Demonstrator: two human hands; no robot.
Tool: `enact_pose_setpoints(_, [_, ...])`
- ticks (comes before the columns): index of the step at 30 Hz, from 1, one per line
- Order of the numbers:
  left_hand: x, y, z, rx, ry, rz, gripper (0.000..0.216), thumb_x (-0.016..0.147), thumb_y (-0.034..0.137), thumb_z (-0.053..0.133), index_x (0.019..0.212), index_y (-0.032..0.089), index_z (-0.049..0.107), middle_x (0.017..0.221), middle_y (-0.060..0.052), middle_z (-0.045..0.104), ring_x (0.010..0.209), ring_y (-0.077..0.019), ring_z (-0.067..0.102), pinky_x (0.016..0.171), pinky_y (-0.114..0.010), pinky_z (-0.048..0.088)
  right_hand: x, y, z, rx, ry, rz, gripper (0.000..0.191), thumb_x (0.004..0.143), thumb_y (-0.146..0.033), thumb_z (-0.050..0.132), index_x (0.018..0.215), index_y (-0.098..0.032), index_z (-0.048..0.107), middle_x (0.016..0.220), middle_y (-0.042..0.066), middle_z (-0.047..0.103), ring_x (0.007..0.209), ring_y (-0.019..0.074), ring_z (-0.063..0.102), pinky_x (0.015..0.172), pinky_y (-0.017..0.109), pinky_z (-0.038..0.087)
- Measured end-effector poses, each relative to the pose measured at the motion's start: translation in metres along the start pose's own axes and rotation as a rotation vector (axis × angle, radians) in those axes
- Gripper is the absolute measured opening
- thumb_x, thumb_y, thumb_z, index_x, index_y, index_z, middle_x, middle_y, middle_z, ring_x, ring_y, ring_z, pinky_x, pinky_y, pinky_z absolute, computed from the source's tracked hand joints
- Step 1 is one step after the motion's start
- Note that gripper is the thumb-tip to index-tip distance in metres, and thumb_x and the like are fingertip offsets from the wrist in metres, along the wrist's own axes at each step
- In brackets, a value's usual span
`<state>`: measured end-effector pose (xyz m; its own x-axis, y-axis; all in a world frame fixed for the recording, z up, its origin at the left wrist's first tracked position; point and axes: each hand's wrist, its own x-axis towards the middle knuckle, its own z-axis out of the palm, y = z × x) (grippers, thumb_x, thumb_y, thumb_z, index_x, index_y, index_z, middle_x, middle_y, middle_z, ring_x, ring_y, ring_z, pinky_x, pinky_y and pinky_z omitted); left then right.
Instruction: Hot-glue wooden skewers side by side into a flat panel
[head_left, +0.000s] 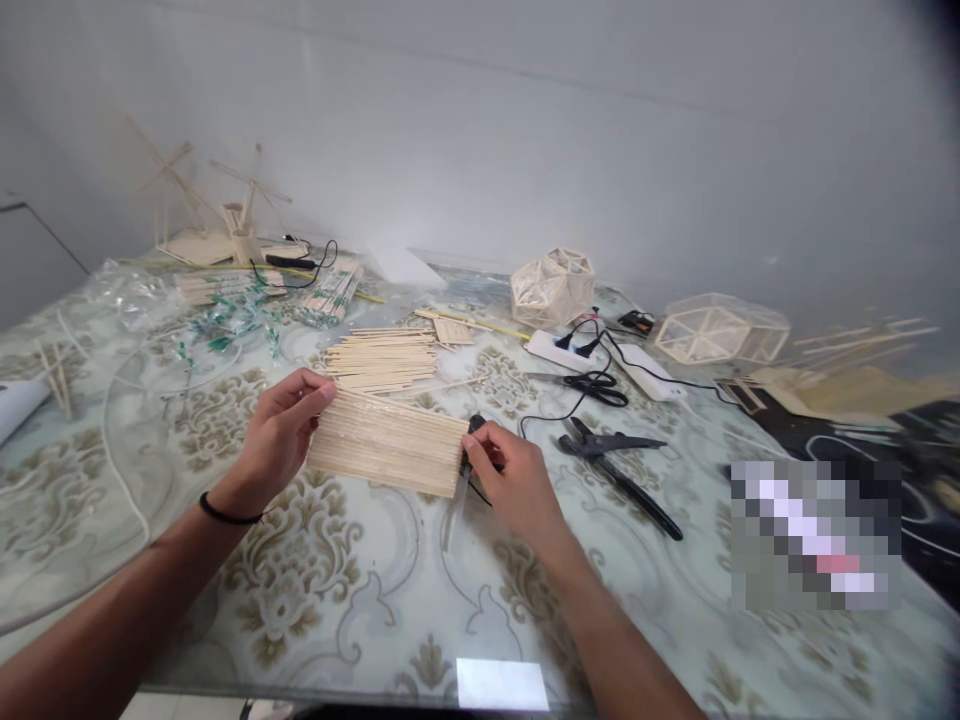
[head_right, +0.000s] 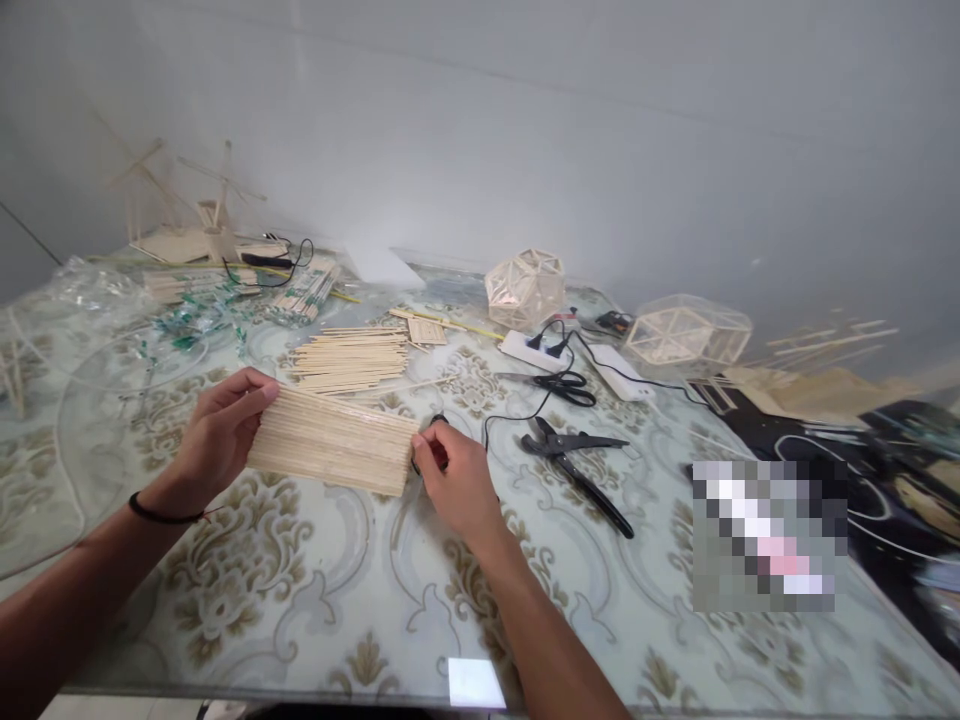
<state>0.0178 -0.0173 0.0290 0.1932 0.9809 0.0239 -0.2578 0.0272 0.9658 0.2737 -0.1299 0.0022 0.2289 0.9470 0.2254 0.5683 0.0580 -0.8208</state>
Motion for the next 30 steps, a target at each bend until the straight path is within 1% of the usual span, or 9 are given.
enact_pose_setpoints(5, [0.001,-0.004,-0.002,0.003,-0.023,0.008,0.022,0.072,0.035,0.084,0.071,0.019,0.069,0.065,0.002,0.056,0.062,-0.0109,0.045,0.057,-0.025,0.033,0.001,0.000,0.002,-0.003,0.012,0.029,0.023,0.095,-0.036,0.055,0.076,-0.023,0.055,0.068,-0.001,0.060,0.060,0.0169,0.054,0.061,0.030,0.041])
enact_pose_setpoints(9, [-0.001,-0.006,0.000,0.021,-0.034,0.029,0.021,0.073,0.035,0.085,0.074,0.019,0.072,0.066,0.002,0.056,0.062,-0.0095,0.043,0.056,-0.022,0.032,0.001,0.003,0.004,0.206,0.074,0.122,0.018,0.086,-0.029,0.065,0.071,-0.023,0.055,0.064,-0.003,0.056,0.061,0.0158,0.051,0.060,0.028,0.039])
enact_pose_setpoints(13, [0.000,-0.009,-0.001,0.063,-0.015,0.026,0.020,0.074,0.036,0.085,0.076,0.019,0.073,0.069,0.002,0.059,0.063,-0.0097,0.047,0.058,-0.022,0.036,0.004,0.007,0.003,0.429,0.123,0.173,0.024,0.087,-0.032,0.064,0.067,-0.023,0.054,0.062,-0.003,0.053,0.061,0.0154,0.051,0.060,0.028,0.043])
enact_pose_setpoints(16, [0.006,-0.009,-0.007,0.058,0.052,0.080,0.021,0.073,0.037,0.085,0.076,0.020,0.074,0.067,0.003,0.058,0.062,-0.0090,0.044,0.056,-0.022,0.032,0.010,0.011,-0.001,0.548,0.170,0.185,0.034,0.091,-0.039,0.059,0.063,-0.024,0.046,0.061,-0.004,0.045,0.057,0.0148,0.050,0.059,0.030,0.049])
enact_pose_setpoints(19, [0.011,-0.009,-0.011,0.062,0.102,0.110,0.021,0.071,0.037,0.085,0.075,0.019,0.074,0.066,0.003,0.057,0.061,-0.0094,0.043,0.055,-0.023,0.028,0.013,0.014,-0.005,0.619,0.207,0.198,0.041,0.092,-0.042,0.061,0.060,-0.024,0.043,0.060,-0.004,0.041,0.054,0.0133,0.045,0.055,0.029,0.050])
enact_pose_setpoints(21, [0.012,-0.010,-0.012,0.102,0.100,0.097,0.023,0.071,0.038,0.084,0.076,0.019,0.074,0.065,0.003,0.057,0.060,-0.0099,0.042,0.054,-0.025,0.026,0.012,0.015,-0.005,0.613,0.184,0.194,0.037,0.092,-0.044,0.065,0.064,-0.022,0.053,0.065,-0.003,0.048,0.055,0.0129,0.048,0.056,0.029,0.050])
enact_pose_setpoints(23, [0.012,-0.013,-0.013,0.146,0.086,0.087,0.024,0.071,0.040,0.083,0.078,0.019,0.074,0.066,0.002,0.057,0.059,-0.0104,0.040,0.054,-0.026,0.024,0.010,0.015,-0.004,0.569,0.130,0.177,0.024,0.089,-0.043,0.072,0.080,-0.022,0.065,0.077,-0.002,0.058,0.058,0.0132,0.055,0.060,0.029,0.050])
enact_pose_setpoints(25, [0.011,-0.016,-0.014,0.180,0.072,0.092,0.024,0.072,0.042,0.082,0.079,0.020,0.074,0.067,0.002,0.058,0.060,-0.0113,0.041,0.055,-0.027,0.025,0.008,0.014,-0.002,0.502,0.054,0.151,0.021,0.088,-0.042,0.075,0.089,-0.023,0.068,0.081,-0.001,0.063,0.062,0.0142,0.060,0.064,0.030,0.050])
enact_pose_setpoints(30, [0.012,-0.020,-0.017,0.220,0.046,0.111,0.023,0.076,0.043,0.080,0.080,0.021,0.074,0.068,0.001,0.056,0.062,-0.0128,0.043,0.056,-0.027,0.027,0.004,0.012,0.000,0.459,-0.010,0.128,0.027,0.090,-0.036,0.069,0.069,-0.021,0.060,0.069,-0.003,0.059,0.061,0.0142,0.057,0.064,0.029,0.045])
